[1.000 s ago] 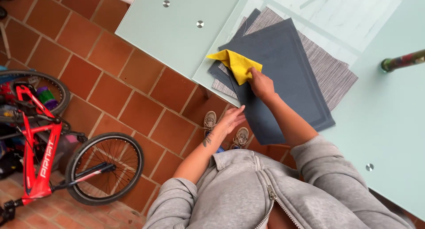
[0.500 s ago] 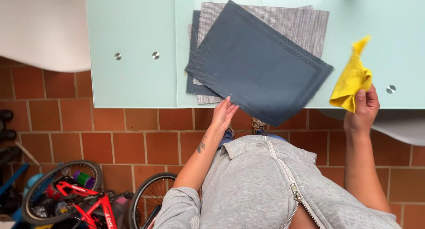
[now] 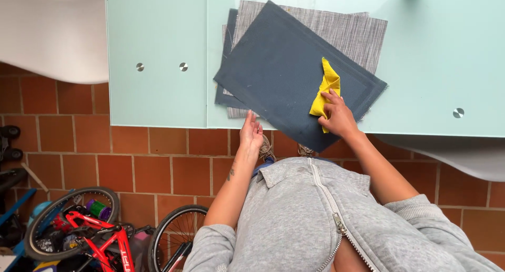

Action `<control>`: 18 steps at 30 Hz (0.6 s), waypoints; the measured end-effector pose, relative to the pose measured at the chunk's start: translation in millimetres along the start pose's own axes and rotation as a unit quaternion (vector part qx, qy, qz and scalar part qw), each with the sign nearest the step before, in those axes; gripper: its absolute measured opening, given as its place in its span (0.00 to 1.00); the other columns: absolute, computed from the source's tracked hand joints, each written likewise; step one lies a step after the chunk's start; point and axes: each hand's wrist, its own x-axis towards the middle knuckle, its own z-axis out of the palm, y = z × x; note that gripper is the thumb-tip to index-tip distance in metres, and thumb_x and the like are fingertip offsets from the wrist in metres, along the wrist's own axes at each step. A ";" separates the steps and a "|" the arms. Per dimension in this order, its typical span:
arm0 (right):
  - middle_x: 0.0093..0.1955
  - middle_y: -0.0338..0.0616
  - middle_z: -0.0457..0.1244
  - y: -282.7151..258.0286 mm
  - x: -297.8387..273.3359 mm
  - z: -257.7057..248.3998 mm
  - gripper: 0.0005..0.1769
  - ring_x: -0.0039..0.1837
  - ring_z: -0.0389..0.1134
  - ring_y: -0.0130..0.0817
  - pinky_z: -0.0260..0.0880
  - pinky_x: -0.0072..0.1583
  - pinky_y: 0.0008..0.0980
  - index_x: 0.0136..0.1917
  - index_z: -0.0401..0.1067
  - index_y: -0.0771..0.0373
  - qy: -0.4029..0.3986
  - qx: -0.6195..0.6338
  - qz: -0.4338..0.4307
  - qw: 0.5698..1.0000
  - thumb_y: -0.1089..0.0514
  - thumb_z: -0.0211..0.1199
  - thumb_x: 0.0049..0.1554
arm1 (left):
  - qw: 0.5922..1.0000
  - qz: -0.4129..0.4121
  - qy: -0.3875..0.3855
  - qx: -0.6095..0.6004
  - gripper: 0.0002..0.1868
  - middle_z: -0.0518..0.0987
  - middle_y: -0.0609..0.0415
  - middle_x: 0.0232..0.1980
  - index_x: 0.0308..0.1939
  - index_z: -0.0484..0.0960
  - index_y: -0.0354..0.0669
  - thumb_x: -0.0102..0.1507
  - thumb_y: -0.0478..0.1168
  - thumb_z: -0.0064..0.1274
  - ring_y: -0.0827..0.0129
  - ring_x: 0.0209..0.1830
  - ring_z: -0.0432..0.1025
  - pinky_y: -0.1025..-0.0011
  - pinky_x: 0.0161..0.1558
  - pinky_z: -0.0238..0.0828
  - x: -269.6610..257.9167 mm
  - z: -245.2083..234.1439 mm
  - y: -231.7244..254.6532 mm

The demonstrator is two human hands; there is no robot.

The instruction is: Wiping down a glass dining table with a cloth.

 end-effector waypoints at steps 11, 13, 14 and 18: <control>0.76 0.43 0.61 34.1 -3.3 -10.8 0.12 0.79 0.57 0.44 0.60 0.72 0.37 0.36 0.71 0.72 0.006 0.146 0.022 0.989 0.59 0.62 0.54 | 0.938 0.226 -0.125 0.229 0.33 0.80 0.43 0.55 0.57 0.76 0.23 0.57 0.45 0.69 0.59 0.51 0.77 0.64 0.55 0.74 28.3 100.1 -36.2; 0.76 0.42 0.63 48.7 -10.7 -11.8 0.12 0.76 0.63 0.41 0.62 0.70 0.34 0.42 0.72 0.74 0.031 0.235 0.054 0.970 0.59 0.60 0.58 | 0.961 0.162 -0.087 0.206 0.32 0.79 0.41 0.58 0.59 0.74 0.22 0.62 0.45 0.66 0.58 0.55 0.76 0.62 0.57 0.73 41.0 105.4 -36.1; 0.76 0.45 0.62 56.9 -18.4 -11.4 0.12 0.74 0.63 0.38 0.61 0.70 0.31 0.49 0.74 0.73 0.122 0.317 0.085 0.937 0.60 0.58 0.60 | 0.944 0.197 -0.064 0.257 0.29 0.80 0.38 0.59 0.59 0.75 0.20 0.65 0.44 0.60 0.56 0.55 0.77 0.63 0.57 0.72 44.9 102.2 -32.8; 0.76 0.50 0.61 36.3 -56.0 -52.7 0.14 0.74 0.63 0.38 0.65 0.68 0.32 0.58 0.76 0.71 0.346 0.293 0.098 0.886 0.61 0.55 0.63 | 0.887 0.358 -0.035 0.290 0.28 0.76 0.36 0.65 0.64 0.70 0.21 0.67 0.41 0.54 0.54 0.60 0.74 0.65 0.62 0.67 36.6 85.4 10.1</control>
